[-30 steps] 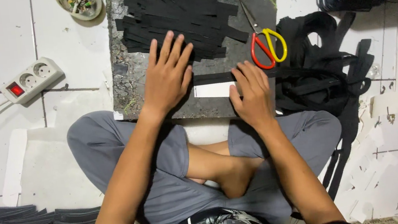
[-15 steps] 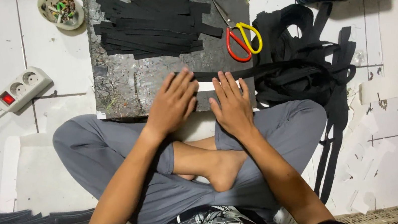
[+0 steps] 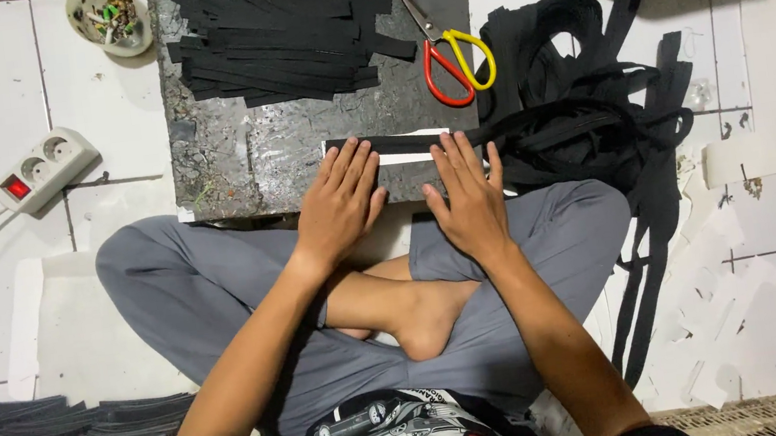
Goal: Cutting long strips of black material into smaller segments using a template and scissors.
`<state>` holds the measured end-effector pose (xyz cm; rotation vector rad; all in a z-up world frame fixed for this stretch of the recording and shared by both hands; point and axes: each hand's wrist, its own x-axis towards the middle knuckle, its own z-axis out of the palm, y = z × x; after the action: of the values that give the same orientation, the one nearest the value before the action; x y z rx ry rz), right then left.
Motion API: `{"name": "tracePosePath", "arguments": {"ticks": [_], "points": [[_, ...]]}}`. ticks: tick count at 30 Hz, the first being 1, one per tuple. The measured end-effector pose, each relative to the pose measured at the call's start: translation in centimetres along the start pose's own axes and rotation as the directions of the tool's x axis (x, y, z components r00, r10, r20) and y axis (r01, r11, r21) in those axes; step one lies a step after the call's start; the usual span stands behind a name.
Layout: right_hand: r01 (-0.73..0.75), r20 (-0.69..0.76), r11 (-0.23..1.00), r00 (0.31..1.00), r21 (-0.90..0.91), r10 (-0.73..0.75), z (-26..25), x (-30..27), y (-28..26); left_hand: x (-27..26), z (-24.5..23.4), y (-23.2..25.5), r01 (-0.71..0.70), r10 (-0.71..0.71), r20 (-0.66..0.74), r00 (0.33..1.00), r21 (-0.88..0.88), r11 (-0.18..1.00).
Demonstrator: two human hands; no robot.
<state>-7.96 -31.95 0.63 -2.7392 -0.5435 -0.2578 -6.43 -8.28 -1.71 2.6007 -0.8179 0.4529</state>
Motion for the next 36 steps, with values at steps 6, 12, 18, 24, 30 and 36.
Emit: {"name": "tracePosePath", "arguments": {"ticks": [6, 12, 18, 24, 30, 36], "points": [[-0.077, -0.049, 0.997, 0.996, -0.008, 0.077, 0.2, -0.6, 0.8, -0.6, 0.4, 0.4, 0.066, -0.067, -0.052, 0.996, -0.026, 0.997], [-0.084, -0.049, 0.996, 0.995, 0.002, 0.084, 0.8, -0.9, 1.0, -0.4, 0.2, 0.9, 0.092, -0.093, -0.056, 0.994, -0.013, 0.996], [-0.057, -0.079, 0.998, 0.995, -0.02, 0.055, 1.2, -1.0, 1.0, 2.0, 1.3, 2.1, -0.045, 0.043, -0.032, 0.999, -0.066, 0.997], [-0.078, -0.077, 0.997, 0.994, -0.012, 0.077, 0.9, -0.6, 0.7, 2.6, 3.8, 1.8, -0.102, 0.102, 0.027, 0.994, -0.003, 0.995], [-0.082, -0.106, 0.996, 0.991, -0.017, 0.08, 0.8, -0.7, 0.8, 2.6, 3.5, 2.1, -0.086, 0.085, 0.037, 0.996, 0.004, 0.996], [-0.11, -0.102, 0.994, 0.989, -0.022, 0.107, 0.9, -0.6, 0.5, 2.6, 3.5, 2.0, -0.104, 0.104, 0.025, 0.994, -0.011, 0.995]]}}
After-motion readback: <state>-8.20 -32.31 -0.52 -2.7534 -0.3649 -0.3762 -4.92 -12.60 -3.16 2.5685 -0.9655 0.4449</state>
